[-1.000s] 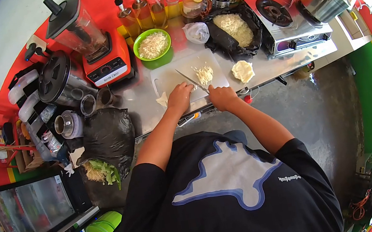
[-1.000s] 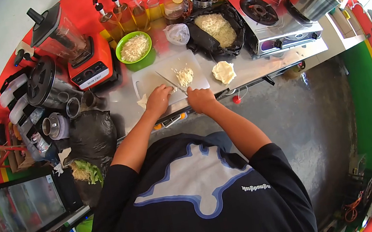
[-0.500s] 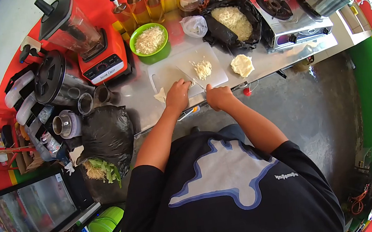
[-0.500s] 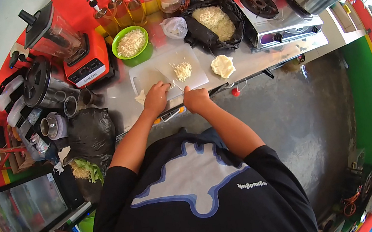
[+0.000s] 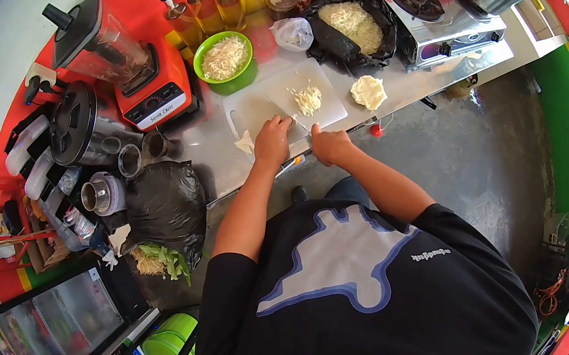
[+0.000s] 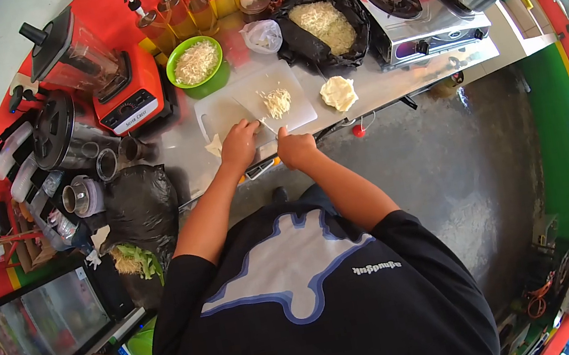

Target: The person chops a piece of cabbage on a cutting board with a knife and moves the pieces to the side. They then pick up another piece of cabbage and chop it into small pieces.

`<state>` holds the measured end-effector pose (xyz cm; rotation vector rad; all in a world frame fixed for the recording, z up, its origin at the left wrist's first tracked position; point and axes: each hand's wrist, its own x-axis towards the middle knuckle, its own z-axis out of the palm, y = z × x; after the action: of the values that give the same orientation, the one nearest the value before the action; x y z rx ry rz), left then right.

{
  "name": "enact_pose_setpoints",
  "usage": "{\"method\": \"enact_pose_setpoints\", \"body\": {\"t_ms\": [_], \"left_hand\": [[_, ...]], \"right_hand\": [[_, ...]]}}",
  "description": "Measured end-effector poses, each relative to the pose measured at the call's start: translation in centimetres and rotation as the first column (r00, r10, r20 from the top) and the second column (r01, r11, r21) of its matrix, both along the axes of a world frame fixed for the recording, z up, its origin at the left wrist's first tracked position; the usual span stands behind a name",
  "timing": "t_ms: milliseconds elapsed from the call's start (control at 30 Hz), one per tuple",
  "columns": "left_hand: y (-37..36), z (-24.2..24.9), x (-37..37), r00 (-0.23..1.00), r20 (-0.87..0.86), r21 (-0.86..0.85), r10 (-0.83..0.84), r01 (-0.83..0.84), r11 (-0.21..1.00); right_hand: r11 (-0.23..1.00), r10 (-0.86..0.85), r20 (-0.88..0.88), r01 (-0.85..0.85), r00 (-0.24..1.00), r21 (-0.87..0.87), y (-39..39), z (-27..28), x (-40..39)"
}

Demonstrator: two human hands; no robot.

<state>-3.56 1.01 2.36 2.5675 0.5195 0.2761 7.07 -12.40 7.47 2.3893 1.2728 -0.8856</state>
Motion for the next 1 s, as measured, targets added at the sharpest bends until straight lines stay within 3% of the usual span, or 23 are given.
{"method": "enact_pose_setpoints", "body": {"t_ms": [67,200,300,467,600,1000], "left_hand": [[0.0,-0.4,0.0,0.999,0.032,-0.011,0.018,-0.017,1.000],[-0.6,0.4,0.0,0.999,-0.018,-0.012,0.043,-0.043,0.999],[-0.7,-0.1,-0.2,0.998,0.040,0.024,0.047,-0.048,0.999],[-1.1,0.2,0.1,0.993,-0.073,0.049,0.092,-0.089,0.995],[-1.0,0.4,0.7,0.982,-0.150,0.087,0.114,-0.102,0.991],[-2.0,0.4,1.7,0.950,-0.234,0.221,0.207,-0.155,0.963]], "right_hand": [[0.993,-0.077,-0.057,0.081,0.995,0.088,0.2,-1.3,0.2],[0.996,-0.075,-0.091,0.080,0.993,0.046,1.2,0.4,0.5],[0.999,-0.033,-0.104,0.031,0.994,-0.020,1.1,1.8,-0.2],[0.983,-0.068,-0.039,0.074,0.997,0.166,0.2,-2.3,-0.4],[0.983,0.014,-0.024,-0.010,1.000,0.182,0.9,-1.6,0.0],[0.949,0.054,-0.051,-0.035,0.997,0.314,1.2,-3.6,2.0]]}}
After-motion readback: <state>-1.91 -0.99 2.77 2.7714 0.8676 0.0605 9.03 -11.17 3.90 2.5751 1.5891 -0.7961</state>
